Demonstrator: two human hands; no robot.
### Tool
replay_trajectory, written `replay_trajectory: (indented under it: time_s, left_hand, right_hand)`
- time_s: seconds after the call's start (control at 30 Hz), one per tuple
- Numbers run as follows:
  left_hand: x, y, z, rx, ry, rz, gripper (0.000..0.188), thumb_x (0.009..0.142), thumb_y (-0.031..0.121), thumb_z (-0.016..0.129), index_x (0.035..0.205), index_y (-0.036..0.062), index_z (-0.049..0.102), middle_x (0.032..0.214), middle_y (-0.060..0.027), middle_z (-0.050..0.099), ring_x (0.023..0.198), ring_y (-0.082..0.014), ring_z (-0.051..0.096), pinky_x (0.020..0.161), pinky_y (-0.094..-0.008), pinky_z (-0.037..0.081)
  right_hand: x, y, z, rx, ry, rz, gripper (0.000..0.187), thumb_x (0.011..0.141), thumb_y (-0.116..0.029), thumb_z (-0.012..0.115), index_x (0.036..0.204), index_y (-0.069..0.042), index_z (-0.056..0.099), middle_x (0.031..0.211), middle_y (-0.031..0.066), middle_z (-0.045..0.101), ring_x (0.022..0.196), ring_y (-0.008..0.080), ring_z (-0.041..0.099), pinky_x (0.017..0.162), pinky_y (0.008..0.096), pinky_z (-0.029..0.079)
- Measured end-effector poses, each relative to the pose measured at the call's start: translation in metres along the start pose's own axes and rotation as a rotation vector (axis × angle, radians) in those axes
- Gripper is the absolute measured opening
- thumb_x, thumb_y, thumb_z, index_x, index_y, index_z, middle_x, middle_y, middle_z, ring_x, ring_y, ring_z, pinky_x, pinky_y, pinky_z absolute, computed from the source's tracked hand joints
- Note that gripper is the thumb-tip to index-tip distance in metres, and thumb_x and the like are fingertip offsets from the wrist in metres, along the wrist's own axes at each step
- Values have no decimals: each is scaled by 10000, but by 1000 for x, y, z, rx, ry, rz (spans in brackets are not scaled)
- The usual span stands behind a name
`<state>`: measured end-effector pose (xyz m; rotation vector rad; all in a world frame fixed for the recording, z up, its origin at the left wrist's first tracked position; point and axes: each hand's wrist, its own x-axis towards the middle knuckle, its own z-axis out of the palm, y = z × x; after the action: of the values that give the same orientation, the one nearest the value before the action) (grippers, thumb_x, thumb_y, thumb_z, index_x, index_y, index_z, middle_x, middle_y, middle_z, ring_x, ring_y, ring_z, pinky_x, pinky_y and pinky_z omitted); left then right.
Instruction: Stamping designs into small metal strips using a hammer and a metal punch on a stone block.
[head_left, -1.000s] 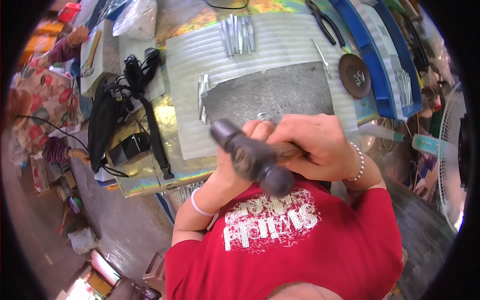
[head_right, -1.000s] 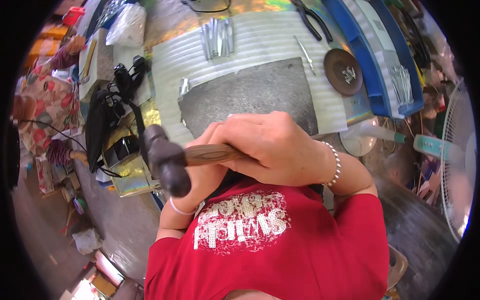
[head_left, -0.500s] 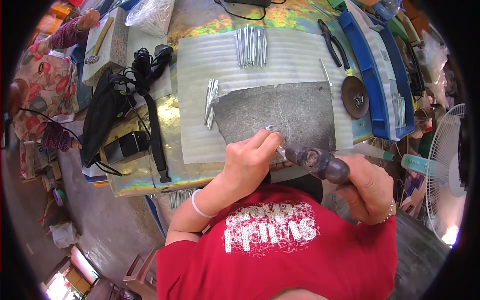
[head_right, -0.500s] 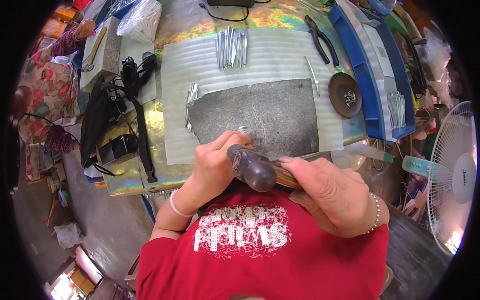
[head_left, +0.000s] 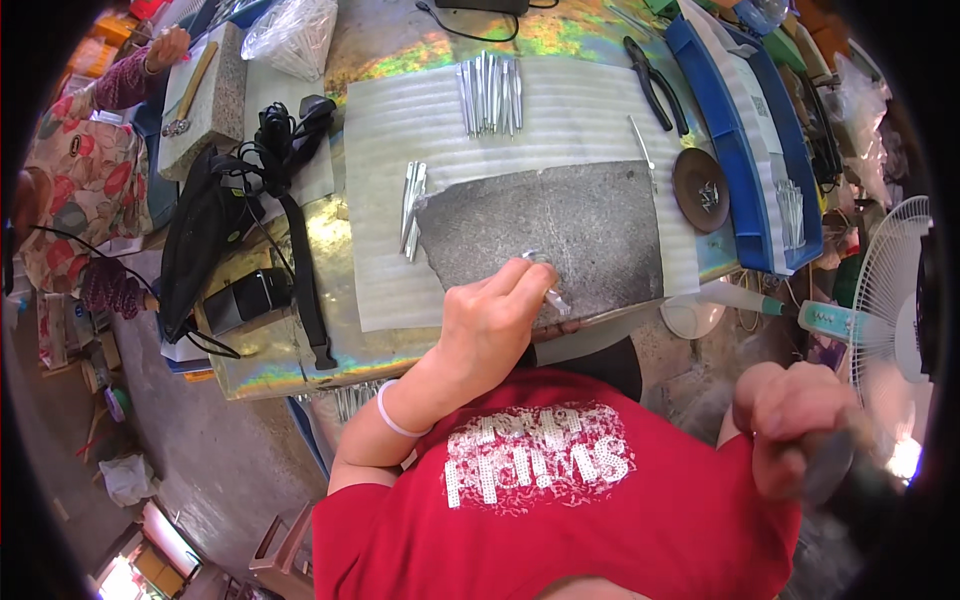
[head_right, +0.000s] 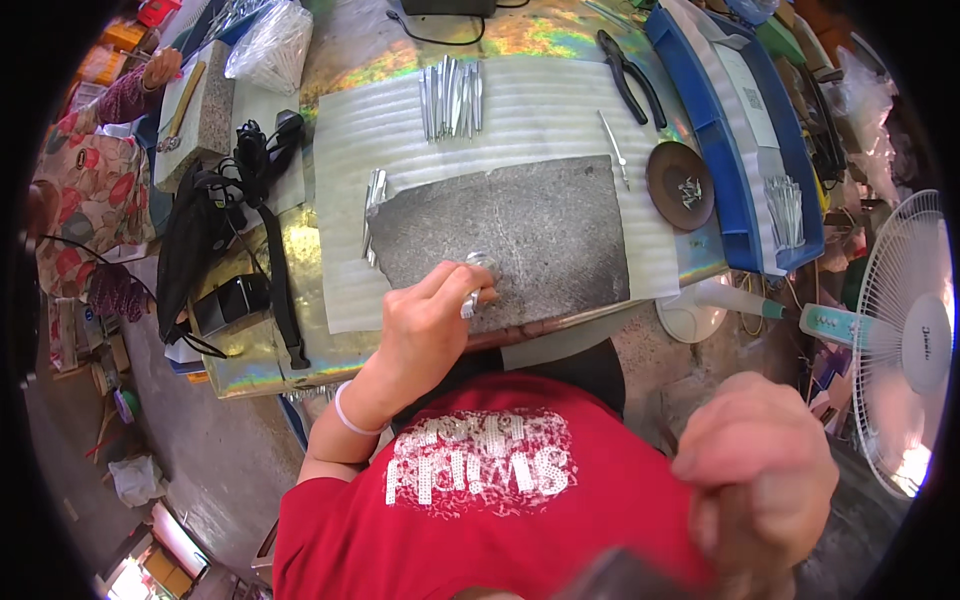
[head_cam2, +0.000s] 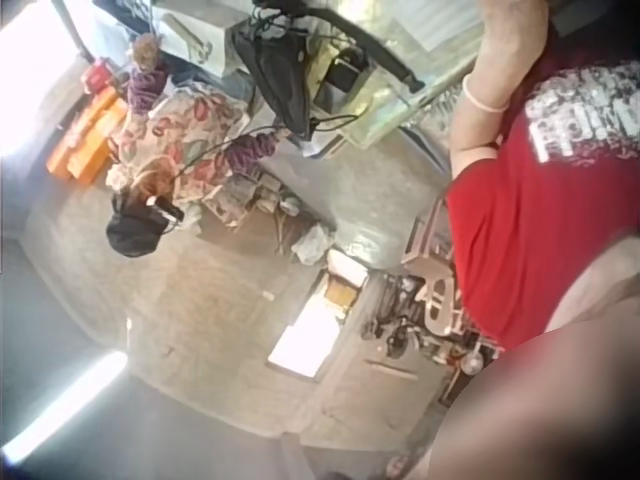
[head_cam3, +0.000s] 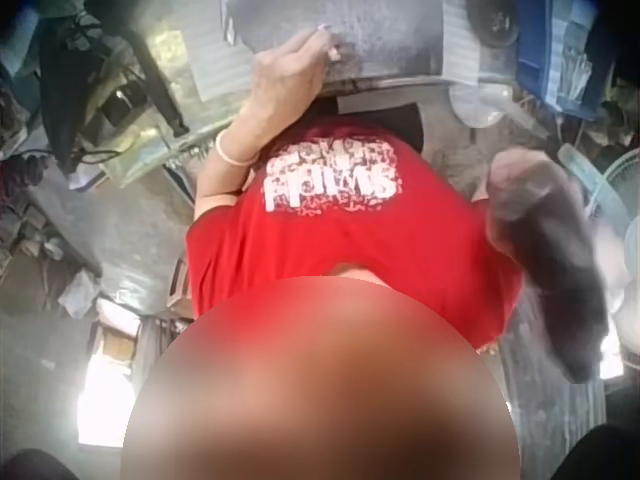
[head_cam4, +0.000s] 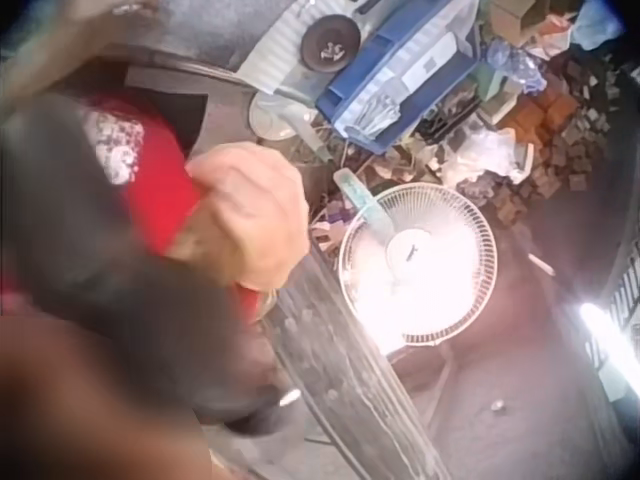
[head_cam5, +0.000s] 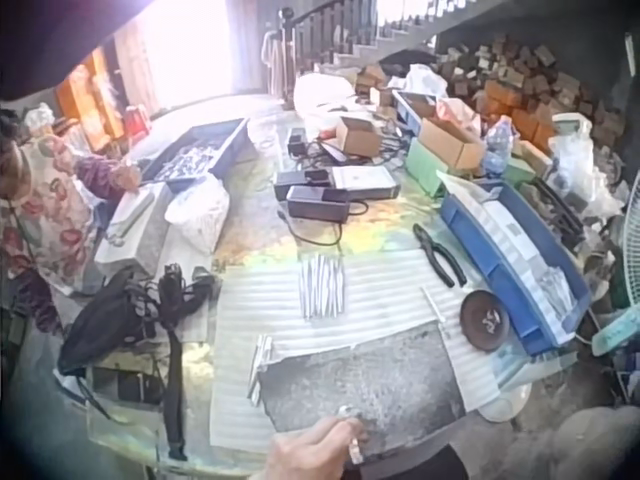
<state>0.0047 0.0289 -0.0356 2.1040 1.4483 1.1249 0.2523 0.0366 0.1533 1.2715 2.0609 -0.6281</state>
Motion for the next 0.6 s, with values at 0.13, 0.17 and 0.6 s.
replay_trajectory:
  time_s: [0.13, 0.17, 0.6]
  left_hand:
    - [5, 1, 0, -28, -32, -25, 186, 727, -23, 575, 879, 83, 555, 725, -64, 536, 596, -238, 605, 463, -338, 466]
    - [5, -3, -1, -21, -21, -24, 193, 724, -30, 580, 877, 86, 561, 729, -65, 537, 598, -244, 603, 465, -343, 466]
    - [0, 28, -30, -1913, 173, -747, 130, 928, 139, 569, 1024, 57, 539, 947, -105, 619, 647, -140, 607, 601, -248, 520]
  right_hand:
    - [59, -16, 6, 240, 701, -706, 480, 737, -82, 645, 1176, 73, 528, 838, 136, 645, 592, 221, 611, 516, 327, 496]
    - [53, -17, 1, 270, 736, -632, 473, 746, -75, 654, 1182, 61, 533, 857, 148, 645, 615, 230, 624, 523, 330, 498]
    - [154, -5, 62, 308, 990, -363, 372, 786, -108, 673, 1138, -40, 574, 1001, 132, 582, 755, 282, 601, 641, 338, 490]
